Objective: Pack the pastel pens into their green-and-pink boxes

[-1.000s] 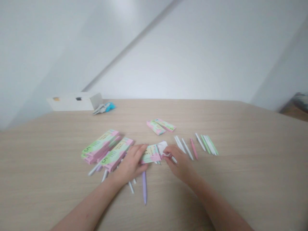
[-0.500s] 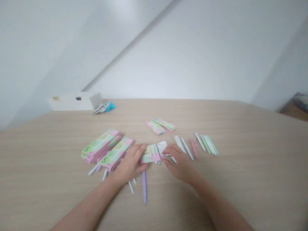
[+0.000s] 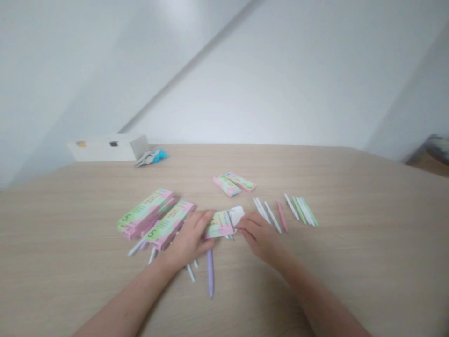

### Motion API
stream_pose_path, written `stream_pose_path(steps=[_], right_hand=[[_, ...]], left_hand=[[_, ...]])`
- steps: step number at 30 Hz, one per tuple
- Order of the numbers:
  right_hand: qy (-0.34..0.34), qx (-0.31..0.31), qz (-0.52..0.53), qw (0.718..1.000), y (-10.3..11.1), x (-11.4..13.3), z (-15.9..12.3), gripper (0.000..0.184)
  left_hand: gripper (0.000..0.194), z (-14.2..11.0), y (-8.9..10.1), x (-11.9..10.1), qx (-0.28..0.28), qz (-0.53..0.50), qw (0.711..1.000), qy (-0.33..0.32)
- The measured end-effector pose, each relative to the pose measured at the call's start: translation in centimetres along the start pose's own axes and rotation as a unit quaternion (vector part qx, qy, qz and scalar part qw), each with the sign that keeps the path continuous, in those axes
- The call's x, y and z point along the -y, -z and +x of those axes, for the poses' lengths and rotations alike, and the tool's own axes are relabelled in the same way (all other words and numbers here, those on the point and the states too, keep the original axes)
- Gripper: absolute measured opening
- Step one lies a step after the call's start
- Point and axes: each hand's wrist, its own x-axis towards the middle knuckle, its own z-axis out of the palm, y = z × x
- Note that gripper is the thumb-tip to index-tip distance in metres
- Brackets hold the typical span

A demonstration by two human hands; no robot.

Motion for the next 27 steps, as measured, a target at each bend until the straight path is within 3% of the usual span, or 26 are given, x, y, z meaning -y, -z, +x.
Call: stream_pose_path(steps=[6, 10, 14, 16, 21, 27], right_hand=[[0.009, 0.007, -0.015, 1.0, -0.09, -0.04, 0.05, 0.017], [-0.044, -0.021, 0.0, 0.999, -0.31, -0.02, -0.1, 0.012], [-0.098, -0.019, 0.021, 0.995, -0.38, 0.13, -0.19, 0.04], [-0.092, -0.008, 0.019, 0.996, -0.34, 0.18, -0.18, 0.05], [-0.033, 0.001, -0.006, 0.999, -0.32, 0.04, -0.14, 0.04], [-0.008, 0.013, -0.035, 0.999, -0.24, 0.21, -0.02, 0.044]], left_hand=[[0.066, -0.09, 0.01, -0.08, -0.002, 0.007, 1.0, -0.008], [0.067, -0.12, 0.03, -0.07, -0.005, 0.011, 1.0, -0.013], [0.068, -0.12, -0.07, 0.07, -0.003, 0.012, 1.0, -0.021], [0.069, -0.13, -0.13, 0.15, -0.002, 0.012, 1.0, -0.024], [0.068, -0.17, -0.15, 0.21, -0.014, 0.013, 0.999, -0.029], [0.068, -0.24, -0.1, 0.11, -0.006, 0.025, 0.999, -0.028]])
